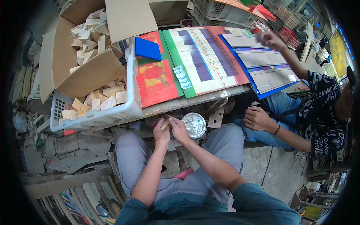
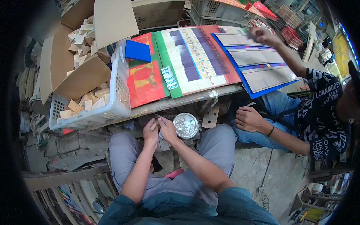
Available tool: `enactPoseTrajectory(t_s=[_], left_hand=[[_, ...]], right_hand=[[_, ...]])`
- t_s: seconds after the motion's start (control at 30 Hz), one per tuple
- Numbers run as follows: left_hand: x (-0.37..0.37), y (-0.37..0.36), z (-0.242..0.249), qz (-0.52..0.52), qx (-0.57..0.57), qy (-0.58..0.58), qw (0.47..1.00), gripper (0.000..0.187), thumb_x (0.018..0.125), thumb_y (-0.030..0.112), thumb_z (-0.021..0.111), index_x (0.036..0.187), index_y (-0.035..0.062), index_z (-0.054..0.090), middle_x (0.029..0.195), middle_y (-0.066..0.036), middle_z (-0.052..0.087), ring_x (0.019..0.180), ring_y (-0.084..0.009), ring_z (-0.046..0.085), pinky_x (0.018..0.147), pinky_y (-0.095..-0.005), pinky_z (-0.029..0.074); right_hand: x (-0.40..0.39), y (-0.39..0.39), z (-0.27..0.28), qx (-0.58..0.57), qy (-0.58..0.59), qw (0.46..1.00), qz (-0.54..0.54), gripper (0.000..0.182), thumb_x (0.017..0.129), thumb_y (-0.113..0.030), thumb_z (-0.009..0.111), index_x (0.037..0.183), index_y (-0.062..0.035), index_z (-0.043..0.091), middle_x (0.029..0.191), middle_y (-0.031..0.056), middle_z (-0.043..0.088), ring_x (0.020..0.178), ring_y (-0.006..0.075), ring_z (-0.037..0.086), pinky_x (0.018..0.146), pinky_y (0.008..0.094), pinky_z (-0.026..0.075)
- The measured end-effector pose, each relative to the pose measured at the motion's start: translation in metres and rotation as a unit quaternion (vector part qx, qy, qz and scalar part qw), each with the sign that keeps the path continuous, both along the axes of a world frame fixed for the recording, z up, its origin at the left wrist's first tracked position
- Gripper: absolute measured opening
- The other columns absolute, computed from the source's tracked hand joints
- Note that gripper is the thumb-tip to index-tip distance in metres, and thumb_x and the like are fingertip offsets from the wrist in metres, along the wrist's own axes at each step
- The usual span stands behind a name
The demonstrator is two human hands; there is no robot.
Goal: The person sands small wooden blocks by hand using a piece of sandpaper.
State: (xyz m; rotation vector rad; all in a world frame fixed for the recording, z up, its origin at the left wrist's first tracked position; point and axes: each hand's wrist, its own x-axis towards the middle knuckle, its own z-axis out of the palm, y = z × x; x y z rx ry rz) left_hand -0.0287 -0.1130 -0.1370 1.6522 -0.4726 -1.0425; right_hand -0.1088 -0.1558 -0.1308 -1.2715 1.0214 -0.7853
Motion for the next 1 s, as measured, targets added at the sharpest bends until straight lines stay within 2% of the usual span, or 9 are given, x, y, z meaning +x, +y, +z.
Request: enactPoseTrajectory(t_s=[0.37,0.47,0.6,0.7,0.73,0.77,0.83,0.97,1.0], left_hand=[[0.007,0.0,-0.031,-0.004,-0.026,-0.068,0.997,0.036,0.088,0.002,0.054,0.123,-0.0054,0.049,0.109,-0.01,0.061,0.094,-0.0149,0.059,0.083,-0.0255,0.046],[0.005,0.0,-0.016,0.058,-0.033,-0.05,0.997,0.032,0.087,0.001,0.054,0.118,-0.0071,0.052,0.109,-0.011,0.06,0.095,-0.0151,0.058,0.083,-0.0254,0.046],[-0.022,0.015,0.023,-0.058,-0.067,-0.279,0.956,0.045,0.078,0.0,0.058,0.123,0.0039,0.053,0.112,-0.016,0.061,0.103,-0.0227,0.059,0.091,-0.0325,0.042],[-0.02,0.014,0.012,-0.064,-0.104,-0.32,0.94,0.045,0.08,-0.001,0.055,0.125,0.0028,0.05,0.112,-0.022,0.059,0.105,-0.0253,0.059,0.088,-0.0331,0.044],[-0.019,0.012,0.026,-0.055,-0.095,-0.259,0.96,0.043,0.081,-0.001,0.055,0.124,0.0024,0.051,0.111,-0.022,0.06,0.101,-0.0261,0.061,0.087,-0.034,0.046],[-0.016,0.007,0.03,-0.031,-0.094,-0.286,0.953,0.04,0.081,-0.002,0.055,0.121,0.0013,0.053,0.107,-0.022,0.061,0.097,-0.0269,0.062,0.085,-0.0347,0.047],[-0.005,0.004,0.043,-0.021,-0.022,-0.268,0.963,0.038,0.081,-0.003,0.056,0.119,-0.0001,0.054,0.105,-0.022,0.062,0.094,-0.0267,0.063,0.084,-0.0342,0.047],[-0.024,0.015,0.029,-0.07,-0.086,-0.302,0.947,0.042,0.08,0.0,0.056,0.122,0.0014,0.052,0.112,-0.019,0.061,0.103,-0.0285,0.06,0.089,-0.0353,0.045],[-0.032,0.016,0.031,-0.092,-0.086,-0.362,0.924,0.044,0.08,-0.001,0.056,0.123,0.0022,0.052,0.115,-0.019,0.059,0.106,-0.0288,0.059,0.09,-0.036,0.044]], right_hand=[[-0.001,0.0,0.004,-0.039,0.088,0.995,0.028,0.038,0.095,-0.023,0.04,0.118,0.0042,0.054,0.102,0.0143,0.064,0.093,0.0174,0.057,0.085,0.0294,0.043],[0.003,0.003,-0.012,-0.033,0.009,0.998,0.056,0.04,0.096,-0.023,0.039,0.123,0.0049,0.048,0.106,0.0148,0.062,0.095,0.017,0.056,0.086,0.0287,0.042],[-0.006,-0.011,-0.001,0.065,0.017,0.995,0.073,0.043,0.097,-0.029,0.038,0.123,0.0039,0.05,0.111,0.0135,0.06,0.097,0.0163,0.054,0.087,0.029,0.041],[-0.007,-0.009,-0.011,0.061,-0.007,0.997,0.047,0.045,0.098,-0.033,0.037,0.122,0.0034,0.05,0.107,0.0118,0.06,0.096,0.0155,0.052,0.087,0.029,0.041],[-0.005,-0.005,-0.001,0.064,-0.028,0.997,0.025,0.045,0.098,-0.032,0.036,0.123,0.0035,0.048,0.104,0.0086,0.058,0.095,0.0138,0.05,0.086,0.028,0.04],[-0.006,-0.007,-0.006,0.059,-0.045,0.994,0.086,0.05,0.097,-0.033,0.033,0.125,0.0071,0.044,0.123,0.0215,0.052,0.115,0.0285,0.049,0.097,0.0327,0.035],[-0.004,0.0,-0.014,0.042,-0.049,0.993,0.095,0.05,0.098,-0.032,0.032,0.126,0.007,0.043,0.125,0.0204,0.051,0.119,0.0249,0.046,0.1,0.0314,0.032],[-0.012,-0.004,-0.017,0.08,-0.063,0.993,0.067,0.051,0.098,-0.034,0.03,0.13,0.0051,0.04,0.128,0.0179,0.05,0.119,0.0235,0.045,0.101,0.0317,0.031],[-0.018,-0.01,-0.016,0.162,-0.09,0.976,0.109,0.053,0.098,-0.036,0.03,0.133,0.0047,0.036,0.129,0.0184,0.048,0.119,0.0229,0.045,0.101,0.0302,0.031]])
